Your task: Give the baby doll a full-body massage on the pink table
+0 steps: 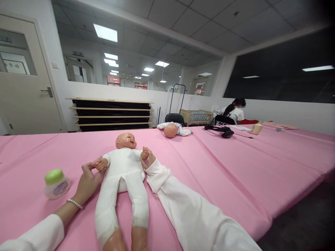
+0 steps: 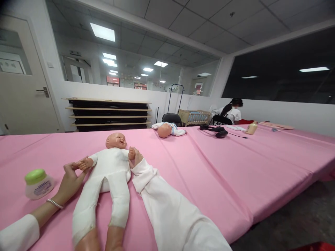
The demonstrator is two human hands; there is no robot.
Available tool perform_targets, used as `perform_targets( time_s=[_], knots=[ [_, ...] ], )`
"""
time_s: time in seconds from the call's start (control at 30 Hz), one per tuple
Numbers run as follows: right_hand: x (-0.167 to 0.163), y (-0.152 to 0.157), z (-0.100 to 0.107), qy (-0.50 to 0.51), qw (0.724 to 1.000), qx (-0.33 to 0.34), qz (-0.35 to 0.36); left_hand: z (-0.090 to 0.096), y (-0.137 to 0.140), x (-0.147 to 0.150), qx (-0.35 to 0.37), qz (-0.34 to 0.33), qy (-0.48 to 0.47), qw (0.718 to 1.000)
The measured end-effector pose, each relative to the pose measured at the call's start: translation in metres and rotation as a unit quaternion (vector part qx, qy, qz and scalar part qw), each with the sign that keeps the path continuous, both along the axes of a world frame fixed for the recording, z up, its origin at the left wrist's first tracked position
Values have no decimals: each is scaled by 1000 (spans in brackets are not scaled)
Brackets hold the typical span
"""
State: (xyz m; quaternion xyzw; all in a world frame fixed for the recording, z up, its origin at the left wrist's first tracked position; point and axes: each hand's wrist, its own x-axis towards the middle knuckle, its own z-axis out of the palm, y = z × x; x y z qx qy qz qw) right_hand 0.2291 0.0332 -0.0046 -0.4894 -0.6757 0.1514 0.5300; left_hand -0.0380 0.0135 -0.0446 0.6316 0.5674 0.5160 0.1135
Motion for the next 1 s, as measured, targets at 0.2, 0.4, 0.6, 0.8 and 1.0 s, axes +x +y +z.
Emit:
perform_targets(
  time_s=[0.2, 0.4, 0.6, 0.8, 1.0],
  knots=[
    [8, 62, -4, 50, 995, 37, -84, 12, 58, 18, 64, 48, 60, 995],
    [12, 115, -34, 55, 996, -9, -69, 16, 106, 31, -70, 33, 133, 988],
    [6, 105, -26, 93, 987, -103, -78, 11, 113, 23, -156, -49, 89, 982],
    [-43, -43, 44, 160, 984, 82, 6, 4, 100, 30, -102, 9, 13, 995],
    [-34, -24, 23, 96, 993, 24, 57, 3, 100, 32, -94, -35, 42, 994]
  ],
)
